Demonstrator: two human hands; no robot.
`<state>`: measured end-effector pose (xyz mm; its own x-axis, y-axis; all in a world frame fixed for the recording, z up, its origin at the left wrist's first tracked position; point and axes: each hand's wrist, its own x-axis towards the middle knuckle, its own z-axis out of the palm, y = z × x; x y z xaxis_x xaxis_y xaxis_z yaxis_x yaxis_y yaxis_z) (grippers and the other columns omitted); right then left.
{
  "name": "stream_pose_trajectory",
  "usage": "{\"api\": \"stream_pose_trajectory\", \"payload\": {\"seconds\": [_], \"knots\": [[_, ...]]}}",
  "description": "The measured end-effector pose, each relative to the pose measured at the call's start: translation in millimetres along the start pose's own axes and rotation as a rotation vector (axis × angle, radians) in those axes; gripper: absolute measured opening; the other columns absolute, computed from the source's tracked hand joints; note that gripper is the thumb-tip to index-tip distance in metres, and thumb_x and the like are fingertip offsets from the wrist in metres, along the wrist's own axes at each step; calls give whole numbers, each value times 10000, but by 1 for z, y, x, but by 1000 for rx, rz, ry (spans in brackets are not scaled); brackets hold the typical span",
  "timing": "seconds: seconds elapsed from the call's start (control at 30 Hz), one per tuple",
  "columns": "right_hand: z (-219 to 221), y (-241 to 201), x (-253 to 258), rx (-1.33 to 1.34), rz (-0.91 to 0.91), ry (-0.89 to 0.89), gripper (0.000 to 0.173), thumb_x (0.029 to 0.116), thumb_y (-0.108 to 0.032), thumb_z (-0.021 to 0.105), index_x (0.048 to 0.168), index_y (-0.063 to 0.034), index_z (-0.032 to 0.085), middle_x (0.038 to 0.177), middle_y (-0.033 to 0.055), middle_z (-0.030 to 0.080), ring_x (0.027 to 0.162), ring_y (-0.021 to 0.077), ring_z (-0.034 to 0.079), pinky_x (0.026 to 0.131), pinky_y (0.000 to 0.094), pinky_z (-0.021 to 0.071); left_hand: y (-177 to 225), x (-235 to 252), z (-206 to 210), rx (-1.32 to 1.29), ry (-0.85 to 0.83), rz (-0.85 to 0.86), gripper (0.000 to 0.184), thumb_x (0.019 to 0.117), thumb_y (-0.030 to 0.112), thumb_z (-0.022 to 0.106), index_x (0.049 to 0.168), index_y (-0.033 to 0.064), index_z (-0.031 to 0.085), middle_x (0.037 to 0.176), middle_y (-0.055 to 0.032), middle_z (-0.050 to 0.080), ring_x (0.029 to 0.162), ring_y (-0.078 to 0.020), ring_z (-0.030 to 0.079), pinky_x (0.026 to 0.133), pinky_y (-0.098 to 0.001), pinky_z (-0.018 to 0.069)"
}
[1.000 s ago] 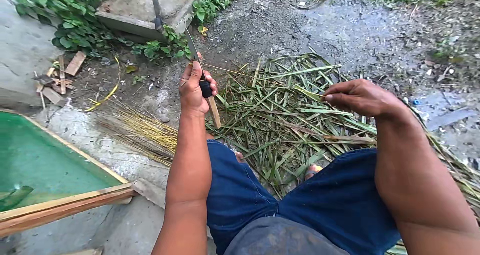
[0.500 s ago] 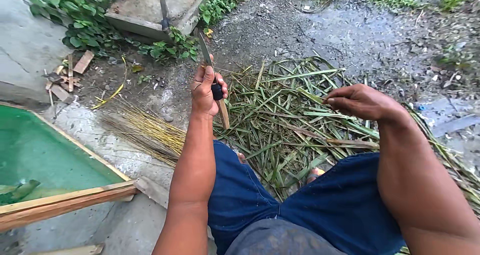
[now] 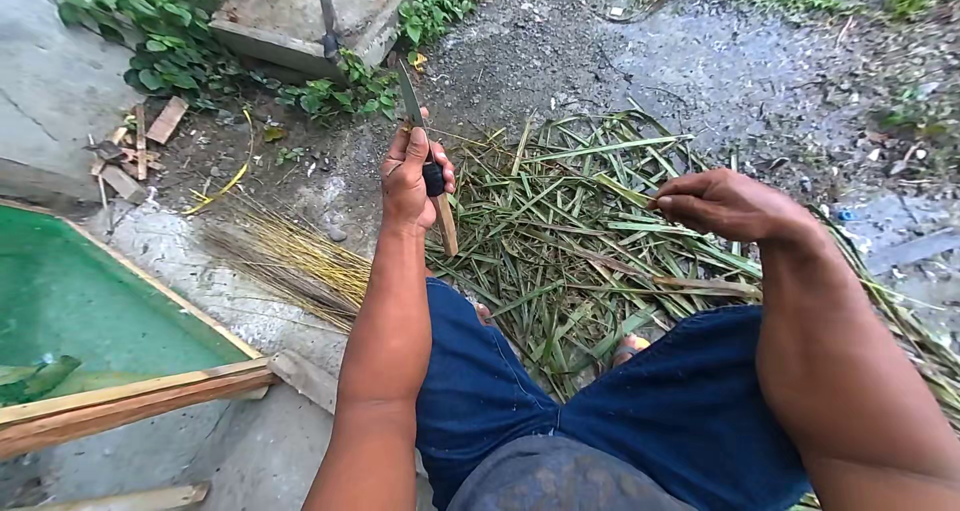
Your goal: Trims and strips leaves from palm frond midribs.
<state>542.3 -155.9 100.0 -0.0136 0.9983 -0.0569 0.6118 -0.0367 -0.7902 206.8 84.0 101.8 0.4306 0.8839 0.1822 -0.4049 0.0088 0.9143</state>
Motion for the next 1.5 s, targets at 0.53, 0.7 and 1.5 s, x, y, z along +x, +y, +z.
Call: {"api": "stream_pose_trajectory", "payload": {"seconds": [0.53, 0.7, 1.5], "knots": [[-4, 1, -4, -28, -56, 183, 126, 982, -153, 623, 981, -113, 742, 804, -43, 653, 569, 22, 500, 530, 246, 442, 3, 1, -3, 56, -3, -5, 303, 1123, 226, 368, 1375, 130, 505, 696, 21, 602, 527, -97, 605, 462, -239, 546], [-13, 5, -14, -54, -55, 204, 159, 978, -195, 592, 951, -130, 734, 769, -60, 637, 568, 16, 481, 532, 261, 422, 12, 12, -16, 56, 158, 38, 297, 1131, 266, 361, 1361, 151, 510, 704, 36, 585, 522, -84, 588, 465, -236, 545], [-1, 9, -3, 24, -20, 102, 175, 1011, -167, 580, 1015, -105, 743, 707, -42, 619, 507, 32, 486, 488, 243, 441, -9, -9, 12, 31, -184, -20, 367, 1102, 206, 392, 1452, 117, 461, 693, 16, 621, 541, -108, 621, 475, -244, 555]]}}
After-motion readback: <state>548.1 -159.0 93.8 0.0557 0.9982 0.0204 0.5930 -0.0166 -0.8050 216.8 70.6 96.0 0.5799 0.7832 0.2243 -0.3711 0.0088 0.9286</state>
